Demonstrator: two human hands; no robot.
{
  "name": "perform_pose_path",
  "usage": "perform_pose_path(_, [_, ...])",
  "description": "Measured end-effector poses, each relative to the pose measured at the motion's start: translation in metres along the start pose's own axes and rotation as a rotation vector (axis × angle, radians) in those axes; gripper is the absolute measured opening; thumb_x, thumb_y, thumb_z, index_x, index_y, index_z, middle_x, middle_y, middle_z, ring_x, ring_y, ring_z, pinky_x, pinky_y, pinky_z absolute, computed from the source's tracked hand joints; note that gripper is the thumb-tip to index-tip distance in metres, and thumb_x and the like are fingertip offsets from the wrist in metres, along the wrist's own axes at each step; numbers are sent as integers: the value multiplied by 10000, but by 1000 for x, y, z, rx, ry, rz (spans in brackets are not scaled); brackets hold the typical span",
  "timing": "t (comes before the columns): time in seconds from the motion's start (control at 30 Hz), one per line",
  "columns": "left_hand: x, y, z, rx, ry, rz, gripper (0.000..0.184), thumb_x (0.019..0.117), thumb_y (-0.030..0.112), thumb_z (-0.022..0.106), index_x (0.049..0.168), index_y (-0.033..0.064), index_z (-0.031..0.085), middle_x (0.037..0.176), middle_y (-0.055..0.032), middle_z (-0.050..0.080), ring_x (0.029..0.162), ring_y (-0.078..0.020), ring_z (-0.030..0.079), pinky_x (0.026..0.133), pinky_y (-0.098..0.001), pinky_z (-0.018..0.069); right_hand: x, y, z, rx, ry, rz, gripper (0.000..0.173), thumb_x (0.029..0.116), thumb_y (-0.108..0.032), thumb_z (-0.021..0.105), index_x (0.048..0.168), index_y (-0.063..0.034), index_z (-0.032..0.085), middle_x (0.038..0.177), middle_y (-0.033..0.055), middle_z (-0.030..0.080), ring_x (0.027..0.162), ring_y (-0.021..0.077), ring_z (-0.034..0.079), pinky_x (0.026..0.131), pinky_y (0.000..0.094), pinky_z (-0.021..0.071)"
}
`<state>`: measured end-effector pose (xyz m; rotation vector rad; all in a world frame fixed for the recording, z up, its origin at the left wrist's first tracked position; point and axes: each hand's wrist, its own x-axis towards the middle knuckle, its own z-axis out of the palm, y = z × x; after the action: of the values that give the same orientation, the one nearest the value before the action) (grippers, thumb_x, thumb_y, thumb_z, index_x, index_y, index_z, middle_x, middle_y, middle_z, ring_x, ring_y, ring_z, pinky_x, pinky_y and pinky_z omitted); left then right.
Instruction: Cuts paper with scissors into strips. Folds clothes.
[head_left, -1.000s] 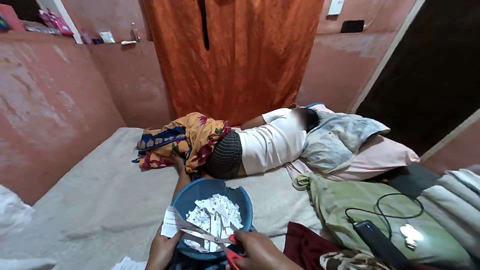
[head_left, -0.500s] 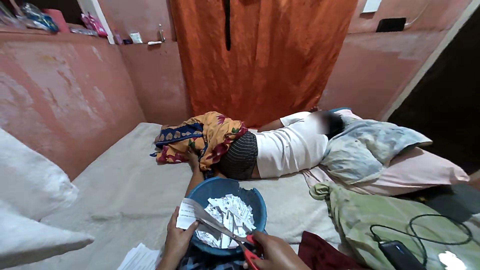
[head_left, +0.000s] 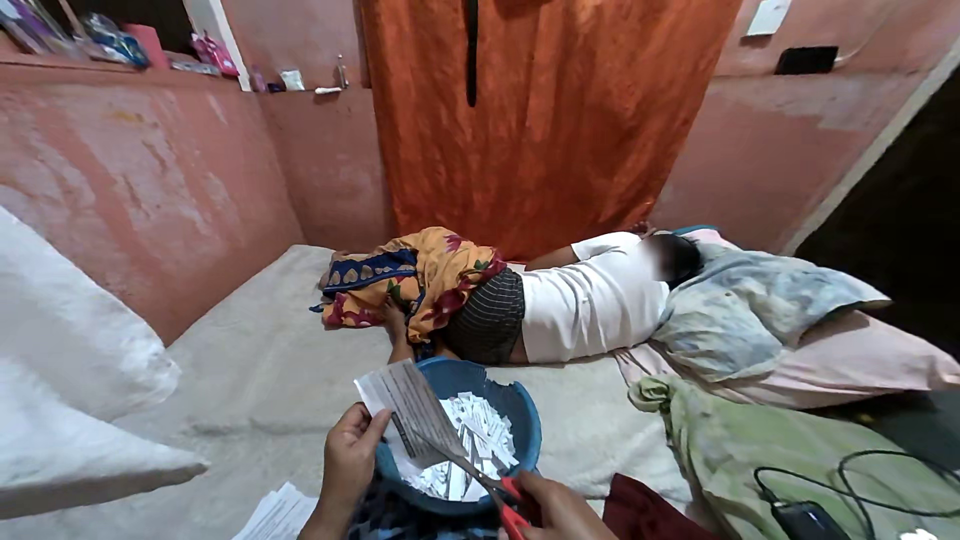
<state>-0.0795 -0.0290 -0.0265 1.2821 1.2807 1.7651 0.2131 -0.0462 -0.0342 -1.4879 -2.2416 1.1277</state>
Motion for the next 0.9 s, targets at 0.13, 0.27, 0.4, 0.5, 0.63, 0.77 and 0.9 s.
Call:
perform_pose_path(0.13, [-2, 10, 7, -49, -53, -59, 100, 942, -4, 627, 1034, 2, 663, 842, 2, 752, 758, -63, 724, 720, -243, 619, 0, 3, 0, 12, -10, -22, 526, 861, -422, 771, 1154, 1, 657, 923, 180, 697, 865, 341, 684, 805, 579, 537])
perform_pose_path(0.27, [-2, 25, 17, -3, -100, -128, 98, 924, 15, 669, 1020, -2, 683, 830, -2, 760, 752, -70, 736, 730, -258, 634, 3, 10, 8, 169, -21, -71, 507, 864, -418, 775, 1117, 7, 662, 863, 143, 673, 771, 264, 651, 732, 492, 539])
perform_pose_path(0.4, [4, 29, 24, 30, -79, -88, 98, 944, 40, 666, 1029, -8, 672, 834, 2, 757, 758, -59, 735, 739, -254, 635, -1, 13, 14, 495, -119, -129, 554, 849, -489, 725, 1130, -25, 613, 829, -12, 626, 707, 50, 585, 663, 271, 507])
perform_pose_path(0.5, [6, 32, 30, 2, -60, -63, 98, 953, 41, 657, 1034, -14, 667, 844, -1, 760, 772, -65, 739, 749, -258, 637, -1, 14, 14, 563, -189, -142, 643, 852, -601, 678, 1171, -50, 596, 862, -52, 634, 736, 17, 596, 680, 232, 514])
perform_pose_path(0.63, [2, 28, 38, 0, -80, -81, 161, 947, 28, 668, 1095, -35, 651, 883, -23, 765, 790, -81, 745, 757, -268, 642, -1, 14, 16, 580, -188, -146, 601, 859, -569, 679, 1158, -54, 595, 855, -55, 630, 725, 12, 591, 665, 220, 506])
perform_pose_path(0.77, [-5, 21, 44, 21, -101, -126, 126, 948, 40, 677, 1053, -28, 670, 856, -22, 763, 774, -73, 740, 746, -266, 636, -2, 11, 22, 572, -175, -114, 524, 881, -445, 682, 1171, -20, 587, 866, -21, 620, 750, 40, 589, 702, 254, 511])
perform_pose_path(0.9, [-7, 19, 45, -3, -139, -154, 124, 953, 37, 669, 1058, -29, 672, 864, -37, 768, 780, -93, 749, 756, -283, 645, -4, 8, 27, 617, -131, -74, 452, 901, -413, 661, 1139, -38, 579, 833, -44, 611, 721, 31, 591, 683, 245, 516])
